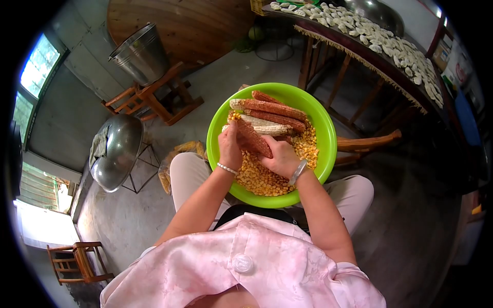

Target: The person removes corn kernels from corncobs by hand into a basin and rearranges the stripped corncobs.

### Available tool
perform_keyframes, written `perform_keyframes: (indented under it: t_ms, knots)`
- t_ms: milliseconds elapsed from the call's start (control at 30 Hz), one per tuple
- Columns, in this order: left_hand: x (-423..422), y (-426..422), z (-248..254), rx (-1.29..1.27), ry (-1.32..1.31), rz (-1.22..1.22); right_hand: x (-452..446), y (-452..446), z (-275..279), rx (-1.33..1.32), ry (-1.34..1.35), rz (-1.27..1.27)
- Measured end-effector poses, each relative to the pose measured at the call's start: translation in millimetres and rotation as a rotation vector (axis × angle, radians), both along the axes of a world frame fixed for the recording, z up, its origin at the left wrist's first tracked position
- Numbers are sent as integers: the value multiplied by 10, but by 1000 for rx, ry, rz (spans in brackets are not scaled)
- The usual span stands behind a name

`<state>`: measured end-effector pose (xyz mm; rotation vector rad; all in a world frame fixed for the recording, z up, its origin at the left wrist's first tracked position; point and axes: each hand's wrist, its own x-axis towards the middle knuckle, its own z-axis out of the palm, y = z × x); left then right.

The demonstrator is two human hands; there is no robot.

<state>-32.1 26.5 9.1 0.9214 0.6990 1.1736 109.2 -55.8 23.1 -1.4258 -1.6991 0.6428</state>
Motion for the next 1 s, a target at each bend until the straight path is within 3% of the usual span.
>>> perform_keyframes:
  t_ms: [267, 367, 767, 1000]
  knots:
    - [-28, 71, -143, 97, 72, -46, 11, 11, -27, 6, 27, 3]
    - [-5, 10, -45, 17, -23, -37, 10, 6, -12, 5, 28, 2]
    - [-56, 35, -63, 64, 40, -97, 16, 15, -14, 1, 44, -14]
    - [-44, 23, -26, -40, 14, -81, 14, 6, 9, 0, 31, -18]
